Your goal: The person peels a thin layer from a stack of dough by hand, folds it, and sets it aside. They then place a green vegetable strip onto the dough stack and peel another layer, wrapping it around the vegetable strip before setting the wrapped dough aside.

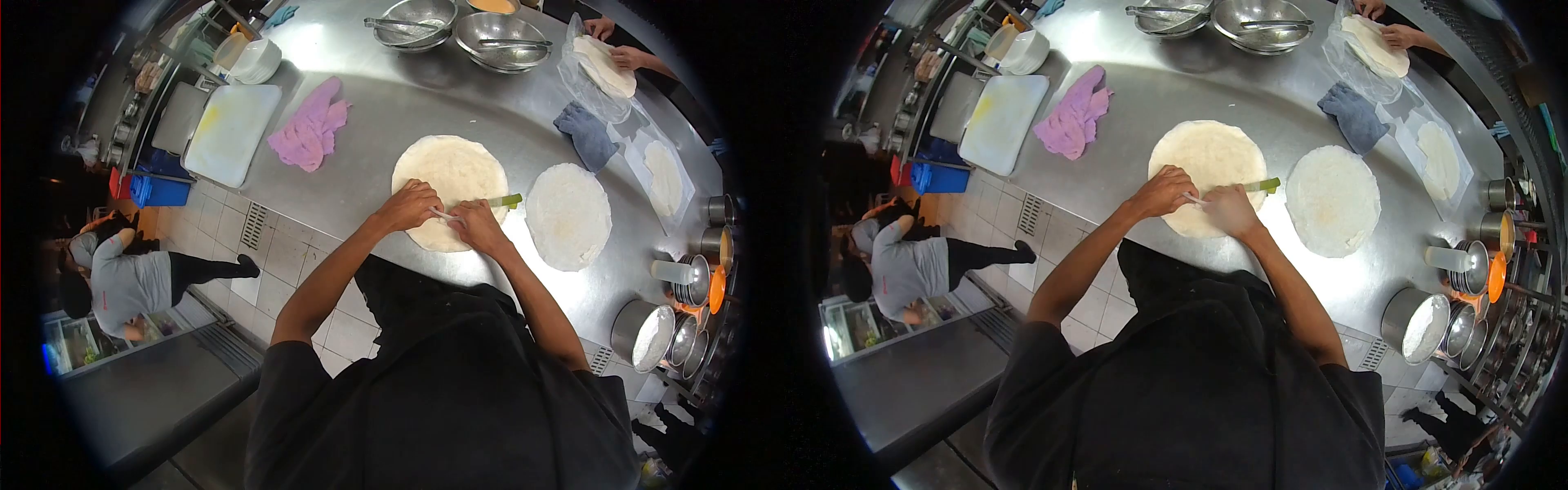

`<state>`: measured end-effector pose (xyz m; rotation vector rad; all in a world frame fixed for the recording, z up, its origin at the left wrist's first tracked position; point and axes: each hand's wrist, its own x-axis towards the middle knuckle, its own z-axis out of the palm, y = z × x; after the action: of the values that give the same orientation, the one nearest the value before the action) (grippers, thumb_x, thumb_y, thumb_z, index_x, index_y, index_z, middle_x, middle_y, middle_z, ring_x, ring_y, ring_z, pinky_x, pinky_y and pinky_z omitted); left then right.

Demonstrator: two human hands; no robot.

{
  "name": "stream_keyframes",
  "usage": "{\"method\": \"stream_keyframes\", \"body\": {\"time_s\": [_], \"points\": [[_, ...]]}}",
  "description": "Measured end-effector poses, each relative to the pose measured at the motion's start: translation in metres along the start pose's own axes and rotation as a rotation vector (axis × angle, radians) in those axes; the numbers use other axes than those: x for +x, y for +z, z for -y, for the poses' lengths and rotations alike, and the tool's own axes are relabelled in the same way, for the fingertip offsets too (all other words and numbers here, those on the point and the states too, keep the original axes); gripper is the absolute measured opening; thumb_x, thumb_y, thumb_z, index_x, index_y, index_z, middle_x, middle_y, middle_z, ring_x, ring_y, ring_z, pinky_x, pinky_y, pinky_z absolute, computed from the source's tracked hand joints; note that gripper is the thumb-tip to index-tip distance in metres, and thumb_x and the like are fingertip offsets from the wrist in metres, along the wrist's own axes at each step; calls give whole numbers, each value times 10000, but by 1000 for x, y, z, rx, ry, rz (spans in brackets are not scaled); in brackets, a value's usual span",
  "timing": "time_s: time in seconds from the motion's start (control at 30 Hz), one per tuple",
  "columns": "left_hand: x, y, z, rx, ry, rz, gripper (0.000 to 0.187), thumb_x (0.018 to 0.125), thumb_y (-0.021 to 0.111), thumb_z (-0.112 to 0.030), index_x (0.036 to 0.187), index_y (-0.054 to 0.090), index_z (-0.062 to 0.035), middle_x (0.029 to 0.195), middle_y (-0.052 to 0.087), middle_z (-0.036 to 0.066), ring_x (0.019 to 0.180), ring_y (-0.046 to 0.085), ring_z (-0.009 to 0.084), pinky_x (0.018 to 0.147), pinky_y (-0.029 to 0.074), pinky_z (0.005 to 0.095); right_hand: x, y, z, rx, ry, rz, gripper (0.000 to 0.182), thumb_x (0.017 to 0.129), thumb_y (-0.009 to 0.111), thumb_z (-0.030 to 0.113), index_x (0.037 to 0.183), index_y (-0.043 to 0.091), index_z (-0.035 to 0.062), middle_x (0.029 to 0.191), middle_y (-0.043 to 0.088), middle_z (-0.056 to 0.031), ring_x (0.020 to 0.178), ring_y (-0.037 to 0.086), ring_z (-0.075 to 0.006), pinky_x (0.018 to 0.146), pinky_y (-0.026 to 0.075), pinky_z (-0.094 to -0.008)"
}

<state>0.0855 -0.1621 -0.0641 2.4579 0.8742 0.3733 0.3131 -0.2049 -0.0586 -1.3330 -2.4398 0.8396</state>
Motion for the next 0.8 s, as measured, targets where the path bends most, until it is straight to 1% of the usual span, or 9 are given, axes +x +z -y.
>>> {"method": "stream_keyframes", "body": {"time_s": [0.27,0.33,0.37,0.43,0.47,0.53,0.67,0.73,0.8], "points": [[-2,-8,-3,20,71,34,231,802,771,-261,1000,710,-158,954,646,31,1052,571,227,1008,370,396,-3,2,2,-209,-63,21,200,850,698,173,1023,681,75,967,651,-105,983,607,-284,946,377,-428],[-3,-7,-8,-14,80,-120,260,775,797,-255,999,706,-160,973,631,28,1063,565,232,1011,367,406,-3,4,-2,-211,-100,-38,209,848,694,169,1031,665,71,960,645,-107,969,606,-281,939,376,-425],[-6,-7,-13,-14,80,-121,260,775,797,-255,999,706,-160,973,631,28,1063,565,232,1011,367,406,-3,6,-3,-211,-101,-37,209,848,694,169,1031,665,71,960,645,-107,969,606,-281,939,376,-425],[-14,-2,-28,57,-55,-349,262,763,813,-220,989,698,-152,999,616,31,1023,571,243,960,398,416,-4,9,-5,-258,-141,-101,224,846,688,154,1045,641,65,962,644,-109,955,606,-280,927,376,-420],[-20,7,-34,57,-53,-348,262,763,813,-220,989,698,-152,999,616,31,1023,571,243,960,398,416,-3,8,-6,-258,-139,-102,224,846,688,154,1045,641,65,962,644,-109,955,606,-280,927,376,-420],[-35,28,-50,136,-175,-585,215,799,782,-224,985,706,-148,961,620,8,937,590,213,860,424,383,-1,7,-7,-189,-113,-77,221,852,677,142,1051,624,62,958,642,-119,954,606,-290,924,374,-421],[-43,53,-72,113,-245,-524,133,825,753,-213,948,741,-162,796,635,-17,796,609,180,760,426,342,1,11,-11,-159,-87,-66,209,861,669,138,1047,621,54,963,642,-129,959,607,-303,919,374,-426],[-41,59,-76,153,-287,-491,128,828,748,-211,946,744,-161,795,632,-13,798,610,179,749,423,346,3,7,-9,-155,-144,-163,149,868,592,203,952,639,89,932,655,-85,908,634,-250,853,384,-429],[-42,64,-76,188,-324,-456,124,831,743,-209,945,748,-160,793,629,-9,800,611,178,738,420,350,1,-4,-6,-155,-163,-107,143,863,598,200,945,641,91,922,655,-89,916,635,-255,855,386,-426]]}}
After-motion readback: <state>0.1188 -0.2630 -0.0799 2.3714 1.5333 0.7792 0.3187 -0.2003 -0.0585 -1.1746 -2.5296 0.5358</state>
